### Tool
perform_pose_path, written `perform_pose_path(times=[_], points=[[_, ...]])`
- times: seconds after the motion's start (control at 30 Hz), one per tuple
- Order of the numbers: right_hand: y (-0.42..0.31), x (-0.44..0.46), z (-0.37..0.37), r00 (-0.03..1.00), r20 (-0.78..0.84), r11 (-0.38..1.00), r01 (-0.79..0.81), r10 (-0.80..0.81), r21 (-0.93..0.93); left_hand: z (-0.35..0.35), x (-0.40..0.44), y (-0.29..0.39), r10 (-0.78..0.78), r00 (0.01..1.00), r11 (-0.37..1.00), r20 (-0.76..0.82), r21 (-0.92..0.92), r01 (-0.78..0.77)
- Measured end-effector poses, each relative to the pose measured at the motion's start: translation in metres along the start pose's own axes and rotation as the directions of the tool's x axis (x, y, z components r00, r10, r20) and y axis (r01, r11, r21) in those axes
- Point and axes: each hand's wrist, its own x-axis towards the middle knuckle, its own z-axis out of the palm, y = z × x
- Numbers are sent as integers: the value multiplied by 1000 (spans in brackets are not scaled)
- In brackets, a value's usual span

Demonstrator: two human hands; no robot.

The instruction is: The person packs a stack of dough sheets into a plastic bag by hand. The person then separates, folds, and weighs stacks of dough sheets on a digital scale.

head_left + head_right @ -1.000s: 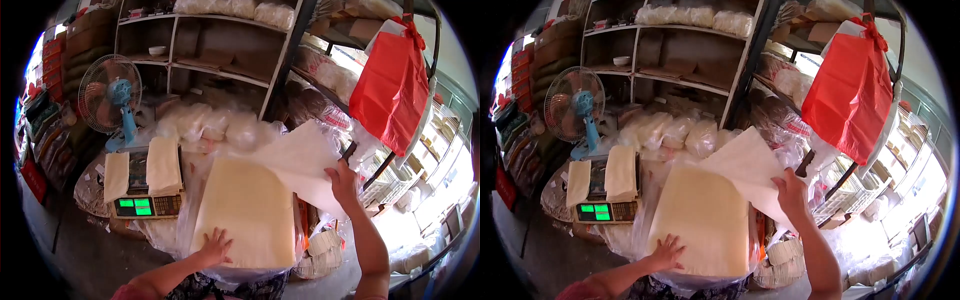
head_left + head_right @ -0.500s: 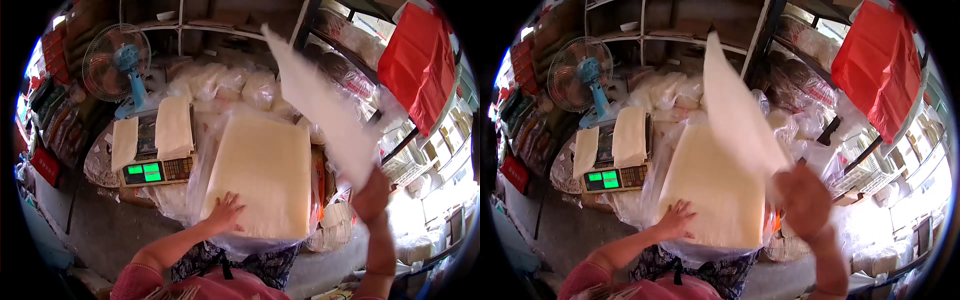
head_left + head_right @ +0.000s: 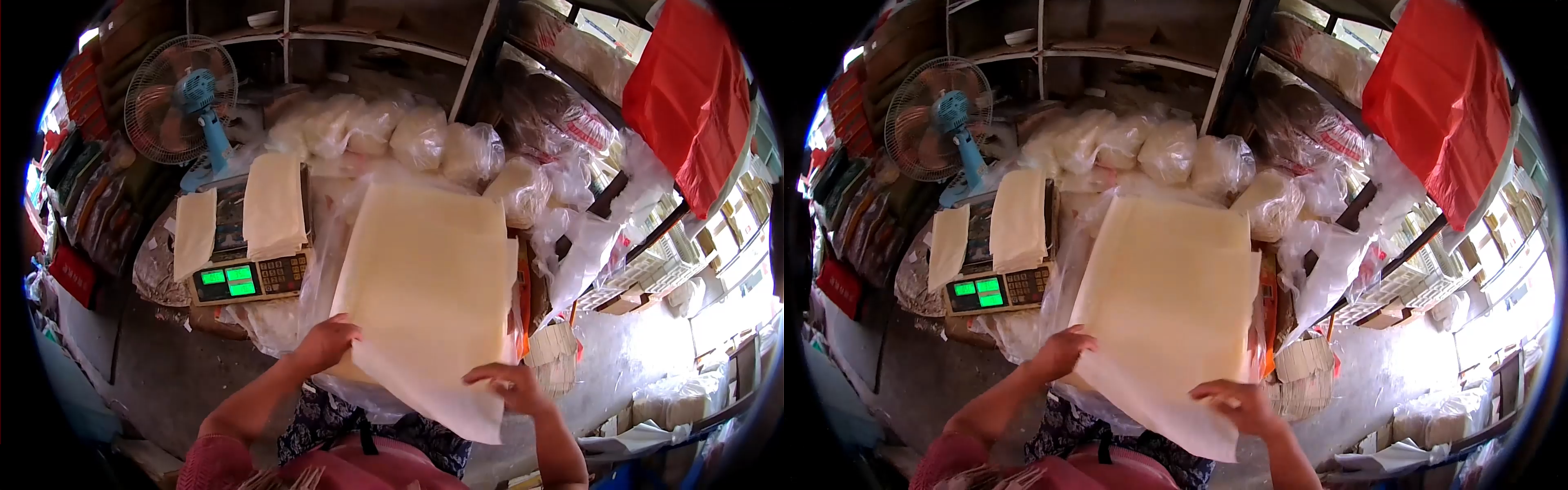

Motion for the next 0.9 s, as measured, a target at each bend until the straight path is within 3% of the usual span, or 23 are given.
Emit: perform_pose_path(times=[0.03,0.1,0.13,0.17,0.2,0.27,0.37,0.43,0.47,0.53,0.57,0.67,0.77,0.9], points=[[8,-5,-12,997,-75,1000,-4,4,2,-7,-6,7,-33,984,999,-176,33,40],[14,-11,-29,984,-165,996,-76,67,-52,-14,-16,14,-287,924,958,-252,-89,273],[32,-17,-28,980,-194,996,-17,34,89,-15,-19,15,-411,868,911,-279,-155,382],[63,-28,-21,974,-225,973,47,6,228,-14,-20,17,-427,824,902,-372,-246,356],[79,-33,-17,965,-261,926,113,-16,359,-16,-19,19,-444,812,894,-378,-244,375],[59,-10,-3,884,-451,906,84,124,414,-23,-11,24,-474,790,880,-390,-240,409],[87,25,-9,813,-549,961,-43,193,275,-32,19,24,-654,721,751,-227,-301,587],[104,54,-8,719,-651,963,-95,242,254,-19,43,19,-392,746,897,-538,-45,439],[118,64,-6,668,-709,972,-196,227,127,-14,53,19,-220,726,922,-652,104,373],[136,78,-1,565,-809,906,-410,163,-103,-8,60,26,-73,910,933,-408,294,207],[137,78,2,571,-820,817,-493,47,-297,-4,59,29,-9,965,924,-263,367,108],[127,78,2,631,-754,683,-632,181,-366,22,48,22,-115,989,901,91,429,65],[80,72,15,647,-759,709,-502,-72,-495,28,42,14,-77,994,904,79,426,36],[60,82,44,821,-541,650,-312,-183,-694,28,40,14,-103,984,896,143,442,30]])
